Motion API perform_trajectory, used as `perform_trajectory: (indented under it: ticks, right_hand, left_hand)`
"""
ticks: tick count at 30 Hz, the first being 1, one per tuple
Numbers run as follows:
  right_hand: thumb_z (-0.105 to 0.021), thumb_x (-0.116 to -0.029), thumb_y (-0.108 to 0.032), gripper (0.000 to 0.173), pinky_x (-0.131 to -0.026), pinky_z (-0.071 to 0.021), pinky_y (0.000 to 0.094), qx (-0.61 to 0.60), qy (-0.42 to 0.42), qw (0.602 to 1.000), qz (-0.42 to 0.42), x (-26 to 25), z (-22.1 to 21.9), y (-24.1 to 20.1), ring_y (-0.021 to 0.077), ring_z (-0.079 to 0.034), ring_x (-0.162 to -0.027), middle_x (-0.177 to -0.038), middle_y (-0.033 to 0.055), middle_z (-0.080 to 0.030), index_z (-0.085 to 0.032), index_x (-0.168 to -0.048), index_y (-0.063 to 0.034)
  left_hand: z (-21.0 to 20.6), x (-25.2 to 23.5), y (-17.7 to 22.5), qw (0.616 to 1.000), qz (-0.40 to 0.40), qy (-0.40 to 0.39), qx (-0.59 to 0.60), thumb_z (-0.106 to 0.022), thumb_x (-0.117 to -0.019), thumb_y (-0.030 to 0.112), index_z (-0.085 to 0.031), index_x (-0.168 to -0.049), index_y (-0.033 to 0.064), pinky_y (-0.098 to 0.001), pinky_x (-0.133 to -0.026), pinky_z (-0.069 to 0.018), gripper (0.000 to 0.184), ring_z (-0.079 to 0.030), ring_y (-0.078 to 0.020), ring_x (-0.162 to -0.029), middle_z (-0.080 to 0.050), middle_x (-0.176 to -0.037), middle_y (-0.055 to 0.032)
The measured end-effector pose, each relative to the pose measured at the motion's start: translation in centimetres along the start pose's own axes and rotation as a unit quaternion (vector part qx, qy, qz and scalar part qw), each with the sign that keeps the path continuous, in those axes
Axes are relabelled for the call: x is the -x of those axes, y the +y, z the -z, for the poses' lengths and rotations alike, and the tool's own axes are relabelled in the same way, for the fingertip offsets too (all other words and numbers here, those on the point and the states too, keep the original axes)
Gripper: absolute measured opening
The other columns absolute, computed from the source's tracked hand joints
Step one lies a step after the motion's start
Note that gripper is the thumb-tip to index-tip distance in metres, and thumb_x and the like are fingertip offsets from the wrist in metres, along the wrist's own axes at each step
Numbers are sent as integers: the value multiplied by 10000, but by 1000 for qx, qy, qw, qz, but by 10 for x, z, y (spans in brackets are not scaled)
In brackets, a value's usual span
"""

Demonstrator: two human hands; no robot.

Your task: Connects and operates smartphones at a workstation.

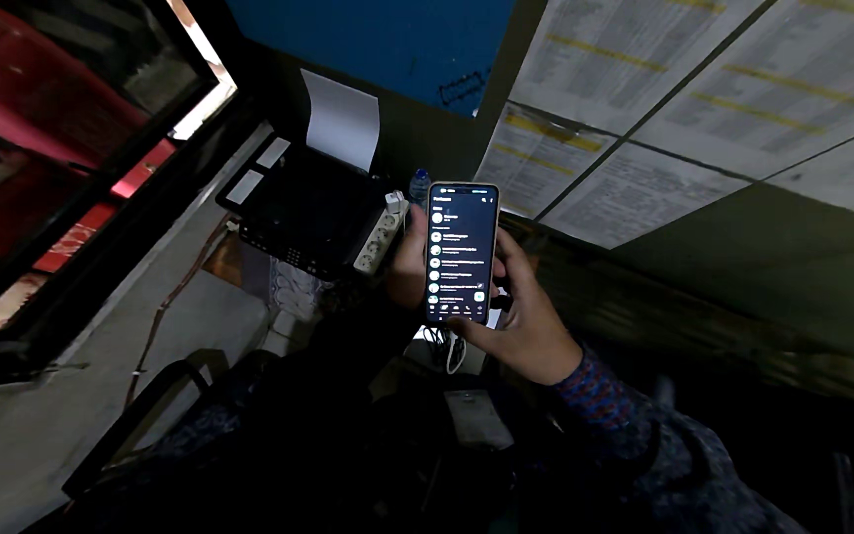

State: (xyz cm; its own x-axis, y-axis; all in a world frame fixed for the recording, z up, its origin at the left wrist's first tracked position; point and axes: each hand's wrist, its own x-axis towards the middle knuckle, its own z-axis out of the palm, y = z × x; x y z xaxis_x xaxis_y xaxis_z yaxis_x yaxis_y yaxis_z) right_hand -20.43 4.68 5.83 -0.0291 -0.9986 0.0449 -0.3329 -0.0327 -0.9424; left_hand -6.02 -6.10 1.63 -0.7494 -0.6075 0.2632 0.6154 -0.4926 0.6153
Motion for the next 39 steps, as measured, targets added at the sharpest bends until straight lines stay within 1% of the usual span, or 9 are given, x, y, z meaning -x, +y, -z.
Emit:
perform_trajectory:
  ticks: [3, 7, 10, 12, 14, 20, 31, 35, 39]
  right_hand:
    - [-904, -772, -259, 1138, -816, -661, 389, -14, -19, 1000, 16, 0, 3, 0, 199, -695, -1052, -1315, 66, -608, -170, -1643, -271]
    - [-862, -811, -208, 1089, -818, -657, 392, -37, -29, 999, 11, 1, 6, 0, 211, -691, -1046, -1293, 76, -598, -167, -1648, -265]
    - [-858, -810, -200, 1099, -816, -652, 380, -35, -33, 999, 15, 3, 7, 1, 204, -679, -1053, -1277, 66, -593, -152, -1650, -266]
    - [-857, -807, -191, 1114, -819, -654, 381, -34, -35, 999, 14, 5, 8, 2, 206, -673, -1065, -1308, 72, -566, -137, -1652, -277]
    - [-855, -798, -183, 1127, -833, -651, 378, -34, -35, 999, 13, 6, 9, 2, 205, -678, -1082, -1369, 86, -553, -128, -1654, -284]
    - [-851, -802, -189, 1135, -832, -652, 381, -27, -38, 999, 16, 9, 11, 3, 209, -674, -1091, -1412, 88, -522, -110, -1656, -288]
    - [-845, -800, -151, 1125, -841, -648, 390, -40, -42, 998, 23, 11, 11, 3, 220, -675, -1089, -1378, 89, -551, -124, -1652, -289]
    - [-845, -793, -141, 1143, -833, -646, 375, -38, -45, 998, 26, 11, 11, 3, 217, -674, -1075, -1327, 84, -571, -108, -1656, -281]
    - [-841, -798, -146, 1140, -844, -645, 377, -38, -48, 998, 24, 12, 10, 3, 217, -671, -1087, -1331, 82, -571, -104, -1657, -279]
  left_hand:
    - [0, 0, 1, 1000, 0, -4, 0, -71, -948, 810, -378, -1536, 96, -545, -749, -623, 974, -714, -389, -863, -668, -1091, -280]
    - [-2, 2, 1, 1000, 6, -9, 3, -71, -941, 820, -403, -1519, 124, -543, -748, -624, 964, -721, -382, -872, -682, -1074, -267]
    - [-2, 2, 0, 1000, 14, -14, -2, -71, -930, 833, -398, -1524, 126, -540, -746, -622, 980, -719, -383, -863, -683, -1068, -271]
    - [-5, 4, 1, 1000, 16, 6, -16, -49, -933, 826, -440, -1494, 124, -527, -719, -626, 981, -725, -373, -838, -691, -1054, -262]
    - [-5, 5, 1, 1000, 14, 3, -14, -57, -940, 819, -437, -1498, 122, -530, -718, -625, 970, -724, -376, -843, -688, -1066, -265]
    - [-5, 4, 0, 1000, 16, -8, 0, -92, -944, 821, -430, -1502, 116, -539, -737, -622, 960, -722, -383, -864, -680, -1088, -268]
    - [-7, 6, 1, 1000, 24, -14, -8, -84, -942, 822, -432, -1494, 112, -541, -742, -622, 964, -722, -382, -875, -684, -1083, -266]
    - [-9, 4, 2, 999, 33, -22, 10, -93, -932, 834, -389, -1536, 124, -551, -772, -618, 978, -721, -383, -879, -689, -1062, -264]
    - [-9, 3, 1, 999, 32, -26, 26, -105, -933, 833, -364, -1547, 136, -563, -754, -615, 965, -715, -399, -877, -681, -1073, -270]
